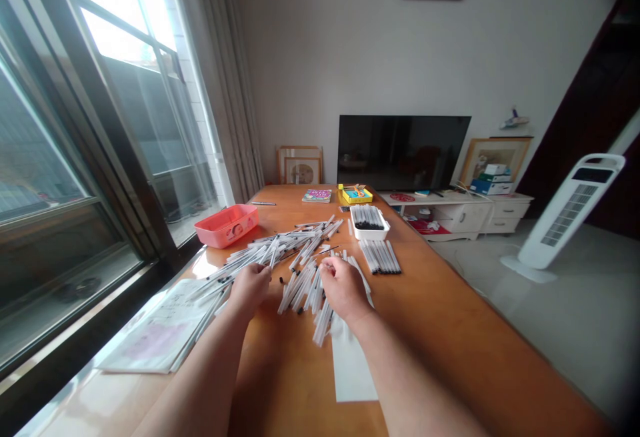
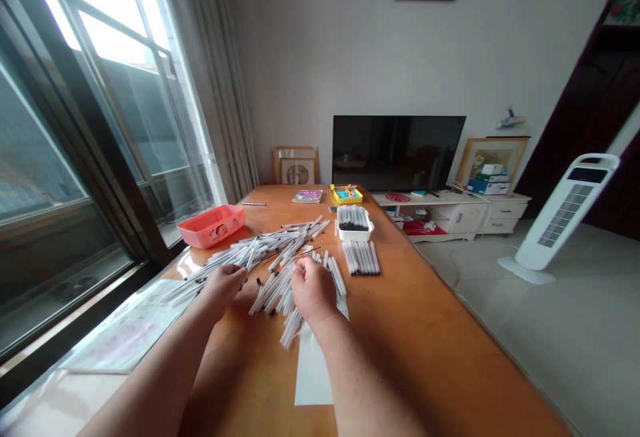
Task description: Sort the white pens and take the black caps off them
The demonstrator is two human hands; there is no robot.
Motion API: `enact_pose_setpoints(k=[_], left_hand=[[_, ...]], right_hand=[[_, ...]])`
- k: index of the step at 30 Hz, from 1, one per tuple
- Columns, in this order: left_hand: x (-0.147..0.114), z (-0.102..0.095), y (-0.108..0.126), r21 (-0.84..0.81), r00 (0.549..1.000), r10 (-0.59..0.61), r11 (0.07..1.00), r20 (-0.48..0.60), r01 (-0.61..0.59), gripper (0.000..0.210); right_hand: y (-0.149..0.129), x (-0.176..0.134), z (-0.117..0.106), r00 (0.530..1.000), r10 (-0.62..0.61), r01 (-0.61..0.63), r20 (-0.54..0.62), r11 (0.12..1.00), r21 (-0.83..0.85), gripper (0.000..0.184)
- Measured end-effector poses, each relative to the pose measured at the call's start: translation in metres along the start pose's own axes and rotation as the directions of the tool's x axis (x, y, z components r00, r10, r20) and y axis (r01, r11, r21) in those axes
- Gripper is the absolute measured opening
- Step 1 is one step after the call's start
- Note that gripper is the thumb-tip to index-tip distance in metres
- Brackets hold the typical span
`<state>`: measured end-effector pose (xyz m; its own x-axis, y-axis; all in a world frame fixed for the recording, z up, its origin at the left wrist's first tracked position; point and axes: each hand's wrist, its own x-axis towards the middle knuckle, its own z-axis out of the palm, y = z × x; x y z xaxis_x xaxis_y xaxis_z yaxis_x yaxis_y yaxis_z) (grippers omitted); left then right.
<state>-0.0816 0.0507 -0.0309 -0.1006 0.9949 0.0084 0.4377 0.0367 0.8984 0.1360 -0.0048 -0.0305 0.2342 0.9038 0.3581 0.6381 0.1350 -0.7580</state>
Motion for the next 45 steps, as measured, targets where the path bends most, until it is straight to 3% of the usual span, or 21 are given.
enact_pose_setpoints(k=[5,9,12,14,18,22,30,34,38,40,43,45], left_hand=[[-0.006,0.002,0.006,-0.068,0.999,-0.02,0.997,0.025,0.022,0.026],[-0.01,0.002,0.009,-0.283,0.981,-0.006,0.957,0.196,0.063,0.03],[-0.015,0.003,0.014,-0.418,0.936,0.058,0.903,0.348,0.099,0.033],[-0.02,0.004,0.019,-0.46,0.897,0.099,0.879,0.43,0.123,0.031],[-0.032,0.007,0.028,-0.469,0.809,0.171,0.872,0.562,0.142,0.029],[-0.044,0.011,0.039,-0.458,0.743,0.208,0.877,0.636,0.147,0.03],[-0.064,0.021,0.06,-0.478,0.8,0.204,0.871,0.564,0.115,0.038],[-0.069,0.028,0.065,-0.441,0.841,0.194,0.895,0.505,0.058,0.04],[-0.071,0.029,0.067,-0.432,0.843,0.187,0.9,0.505,0.059,0.04],[-0.07,0.026,0.066,-0.436,0.83,0.171,0.895,0.531,0.094,0.039],[-0.067,0.02,0.061,-0.457,0.801,0.131,0.869,0.585,0.192,0.039],[-0.062,0.019,0.056,-0.521,0.814,0.123,0.819,0.568,0.24,0.038]], right_hand=[[0.001,0.0,0.0,1.0,0.0,0.0,-0.012,1.0,0.029,0.018],[0.002,0.001,0.001,1.0,0.009,-0.007,-0.027,0.995,0.096,0.019],[0.005,0.004,0.004,0.998,0.061,-0.054,-0.017,0.964,0.262,0.023],[0.005,0.007,0.005,0.992,0.123,-0.116,0.012,0.897,0.427,0.031],[-0.002,0.009,-0.001,0.962,0.262,-0.24,0.079,0.673,0.7,0.045],[-0.011,0.008,-0.008,0.955,0.268,-0.249,0.128,0.49,0.836,0.045],[-0.018,0.003,-0.007,0.965,0.172,-0.257,0.198,0.47,0.844,0.043],[-0.021,0.002,-0.005,0.961,0.216,-0.252,0.173,0.423,0.871,0.041],[-0.022,0.003,-0.005,0.96,0.234,-0.24,0.156,0.392,0.888,0.039],[-0.016,0.01,-0.013,0.959,0.255,-0.214,0.123,0.369,0.905,0.038],[-0.002,0.024,-0.034,0.936,0.352,-0.104,-0.02,0.329,0.939,0.036],[0.005,0.03,-0.043,0.919,0.378,-0.038,-0.109,0.361,0.932,0.036]])
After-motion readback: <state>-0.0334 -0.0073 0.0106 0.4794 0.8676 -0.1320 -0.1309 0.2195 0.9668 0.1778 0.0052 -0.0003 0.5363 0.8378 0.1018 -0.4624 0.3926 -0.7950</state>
